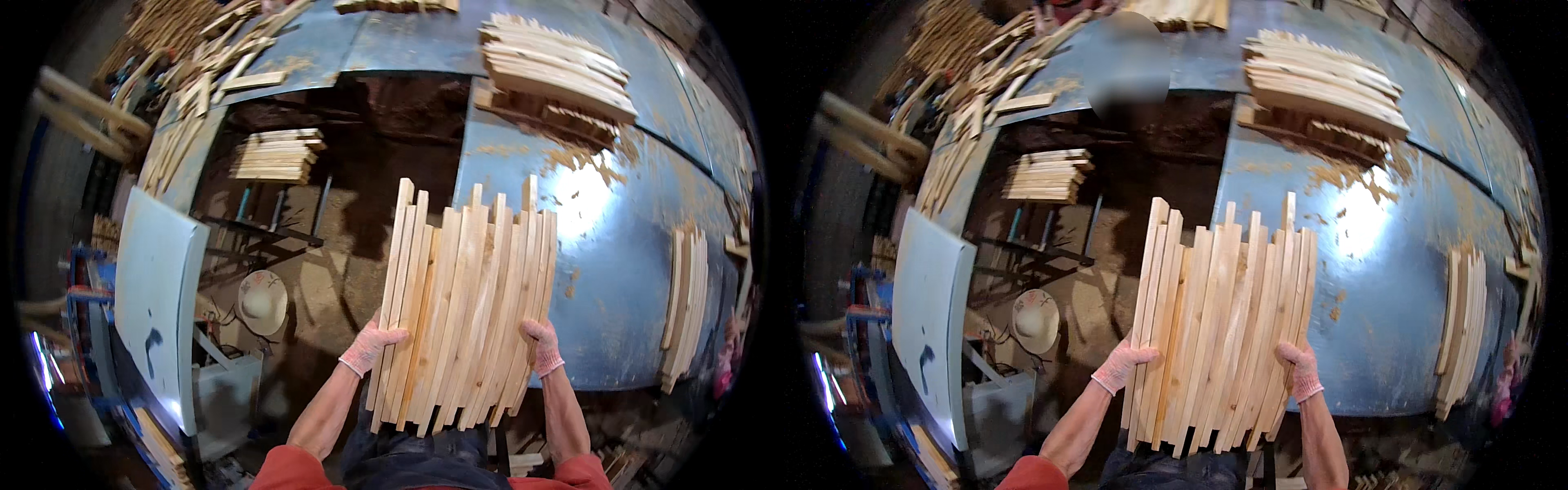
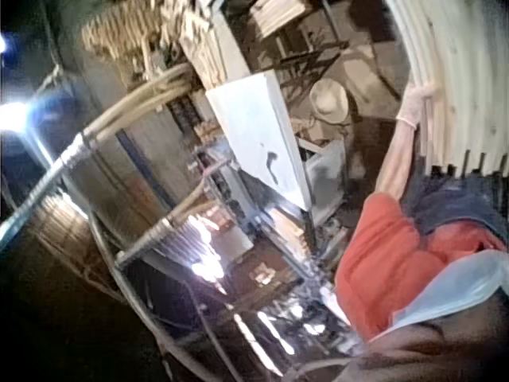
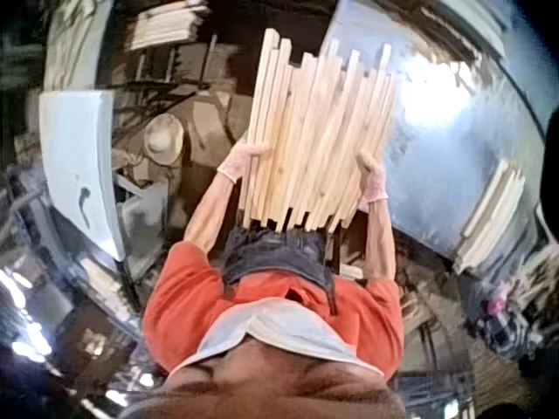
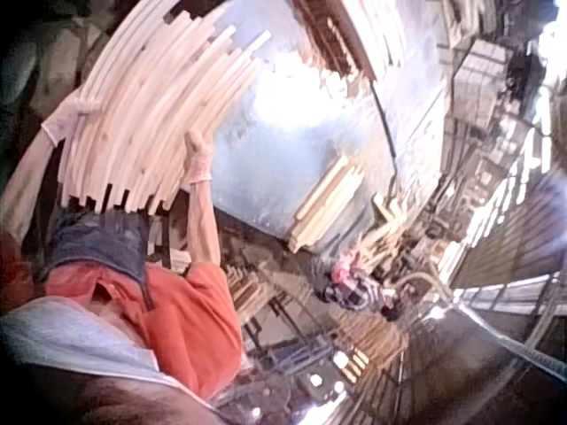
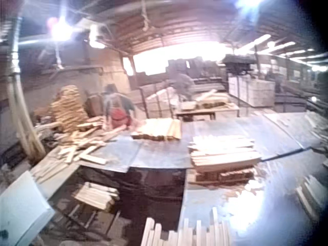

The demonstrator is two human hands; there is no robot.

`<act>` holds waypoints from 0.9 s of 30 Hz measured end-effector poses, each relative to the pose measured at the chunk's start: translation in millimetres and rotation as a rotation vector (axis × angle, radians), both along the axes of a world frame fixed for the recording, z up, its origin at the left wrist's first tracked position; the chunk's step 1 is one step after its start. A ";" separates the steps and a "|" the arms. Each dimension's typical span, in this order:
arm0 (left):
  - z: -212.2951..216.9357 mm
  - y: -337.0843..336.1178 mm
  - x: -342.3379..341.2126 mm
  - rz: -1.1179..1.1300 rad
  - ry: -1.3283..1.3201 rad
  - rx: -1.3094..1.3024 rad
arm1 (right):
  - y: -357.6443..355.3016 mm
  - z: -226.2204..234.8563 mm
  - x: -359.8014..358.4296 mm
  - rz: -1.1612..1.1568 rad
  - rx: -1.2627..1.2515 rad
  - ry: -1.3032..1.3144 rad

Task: The person picks up stacks of wooden planks from a metal table and places them onto a conveyor belt. They repeatedly gather planks, align them, and transfer them to the belt, occasionally walking to retrieve more planks from a nearby pile.

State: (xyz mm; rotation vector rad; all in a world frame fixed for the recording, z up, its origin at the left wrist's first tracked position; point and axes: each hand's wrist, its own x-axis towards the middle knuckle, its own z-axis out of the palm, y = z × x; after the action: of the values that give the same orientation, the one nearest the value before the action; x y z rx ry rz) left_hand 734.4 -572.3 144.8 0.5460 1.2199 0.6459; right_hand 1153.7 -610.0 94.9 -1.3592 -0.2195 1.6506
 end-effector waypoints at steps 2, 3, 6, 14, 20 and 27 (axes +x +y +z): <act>31.2 -13.6 -34.2 0.050 -0.016 0.031 | 7.6 23.6 -33.0 0.062 0.045 -0.024; 49.6 -21.8 -51.8 0.069 -0.013 0.042 | 8.9 38.9 -51.9 0.077 0.140 0.008; 100.6 -52.0 -103.6 0.166 -0.021 0.168 | 25.0 72.7 -96.2 0.200 0.142 -0.035; 198.0 -192.5 -317.0 0.343 0.030 0.446 | 28.6 166.1 -335.9 0.433 0.465 0.036; 226.1 -339.7 -472.5 0.611 0.138 0.470 | -22.7 231.7 -563.8 0.757 0.491 0.194; 222.6 -483.7 -615.1 0.956 0.108 0.627 | -94.3 275.4 -808.7 1.131 0.431 0.146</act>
State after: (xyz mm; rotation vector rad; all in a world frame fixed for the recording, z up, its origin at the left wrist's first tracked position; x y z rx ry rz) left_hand 119.3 -1056.1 367.4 0.4872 1.3487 1.8665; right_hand 345.0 -704.2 370.3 -0.7624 -1.3590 2.3742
